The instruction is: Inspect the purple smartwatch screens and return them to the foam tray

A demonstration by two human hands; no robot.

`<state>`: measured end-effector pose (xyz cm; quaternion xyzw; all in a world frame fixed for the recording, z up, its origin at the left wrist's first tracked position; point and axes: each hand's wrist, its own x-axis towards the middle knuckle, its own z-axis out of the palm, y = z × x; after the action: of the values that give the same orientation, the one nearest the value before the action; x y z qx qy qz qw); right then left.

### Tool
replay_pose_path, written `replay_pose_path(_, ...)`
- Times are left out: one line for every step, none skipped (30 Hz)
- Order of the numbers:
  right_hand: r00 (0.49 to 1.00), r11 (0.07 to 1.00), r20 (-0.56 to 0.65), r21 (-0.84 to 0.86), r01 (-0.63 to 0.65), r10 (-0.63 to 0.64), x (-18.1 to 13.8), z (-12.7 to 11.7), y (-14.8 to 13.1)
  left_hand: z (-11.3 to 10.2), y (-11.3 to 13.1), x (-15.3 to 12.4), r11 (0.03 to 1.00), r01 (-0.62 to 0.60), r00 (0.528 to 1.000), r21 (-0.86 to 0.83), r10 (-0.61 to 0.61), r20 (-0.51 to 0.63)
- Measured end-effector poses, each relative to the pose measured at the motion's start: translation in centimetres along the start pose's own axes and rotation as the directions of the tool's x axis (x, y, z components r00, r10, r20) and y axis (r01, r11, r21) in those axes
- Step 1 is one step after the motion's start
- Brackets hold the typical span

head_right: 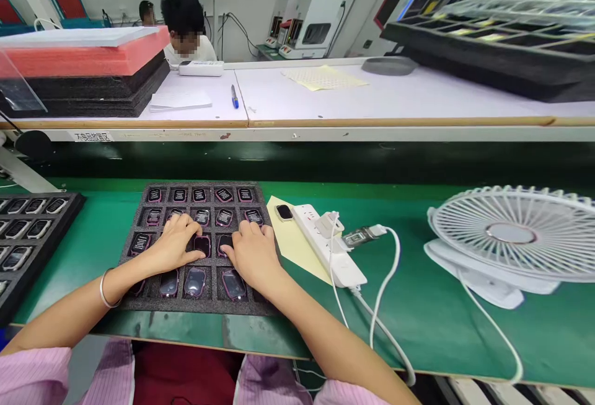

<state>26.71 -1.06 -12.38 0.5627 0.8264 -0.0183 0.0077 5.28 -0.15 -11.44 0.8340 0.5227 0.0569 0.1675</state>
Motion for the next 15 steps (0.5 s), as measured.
replay_pose_path(1.0, 0.999, -0.012, 0.051, -0.005, 0.006, 0.0, 0.1, 0.0, 0.1, 0.0, 0.0, 0.998, -0.005, 1.0, -0.068, 0.004, -0.018)
replay_pose_path(0.999, 0.994, -0.031, 0.11, -0.01, 0.013, 0.1, 0.1, 0.0, 0.2, 0.0, -0.1, 0.991, -0.015, 0.999, -0.132, 0.011, -0.032)
replay_pose_path(0.998, 0.985, -0.053, 0.173, -0.012, 0.022, 0.0, 0.2, 0.0, 0.2, 0.0, -0.1, 0.983, -0.029, 0.999, -0.182, 0.023, -0.039)
replay_pose_path(0.997, 0.971, -0.067, 0.238, -0.011, 0.027, 0.0, 0.4, 0.0, 0.2, -0.1, -0.1, 0.978, -0.044, 0.998, -0.205, 0.036, -0.042)
replay_pose_path(0.997, 0.953, -0.067, 0.302, -0.006, 0.028, -0.1, 0.5, 0.1, 0.1, -0.2, -0.1, 0.973, -0.055, 0.998, -0.225, 0.045, -0.049)
replay_pose_path(0.998, 0.933, -0.056, 0.359, 0.003, 0.018, -0.2, 0.6, 0.2, -0.2, -0.4, -0.1, 0.962, -0.065, 0.997, -0.264, 0.051, -0.06)
replay_pose_path(0.999, 0.912, -0.042, 0.409, 0.021, -0.004, -0.3, 0.7, 0.3, -0.6, -0.6, -0.1, 0.937, -0.077, 0.996, -0.341, 0.055, -0.072)
replay_pose_path(0.999, 0.891, -0.037, 0.452, 0.044, -0.031, -0.2, 0.8, 0.5, -1.1, -0.8, -0.1, 0.885, -0.088, 0.995, -0.458, 0.055, -0.084)
replay_pose_path(0.997, 0.865, -0.05, 0.496, 0.074, -0.056, -0.1, 0.7, 0.7, -1.8, -1.0, -0.1, 0.795, -0.091, 0.995, -0.599, 0.047, -0.09)
replay_pose_path(0.993, 0.83, -0.088, 0.547, 0.109, -0.073, 0.1, 0.5, 0.8, -2.5, -1.2, -0.1, 0.668, -0.083, 0.996, -0.74, 0.034, -0.081)
replay_pose_path(0.987, 0.775, -0.143, 0.614, 0.149, -0.077, 0.5, 0.2, 1.0, -3.3, -1.3, 0.0, 0.523, -0.065, 0.998, -0.85, 0.019, -0.065)
replay_pose_path(0.979, 0.689, -0.192, 0.7, 0.186, -0.069, 1.1, -0.2, 1.1, -4.1, -1.3, 0.1, 0.392, -0.047, 0.999, -0.919, 0.002, -0.05)
replay_pose_path(0.974, 0.566, -0.22, 0.797, 0.21, -0.051, 1.8, -0.8, 1.1, -4.9, -1.2, 0.3, 0.288, -0.042, 0.998, -0.957, -0.024, -0.052)
replay_pose_path(0.975, 0.41, -0.219, 0.887, 0.211, -0.029, 2.6, -1.4, 1.0, -5.6, -1.1, 0.5, 0.213, -0.057, 0.995, -0.975, -0.063, -0.072)
replay_pose_path(0.981, 0.236, -0.191, 0.953, 0.189, -0.015, 3.5, -2.1, 0.8, -6.2, -1.0, 0.9, 0.16, -0.09, 0.988, -0.983, -0.112, -0.108)
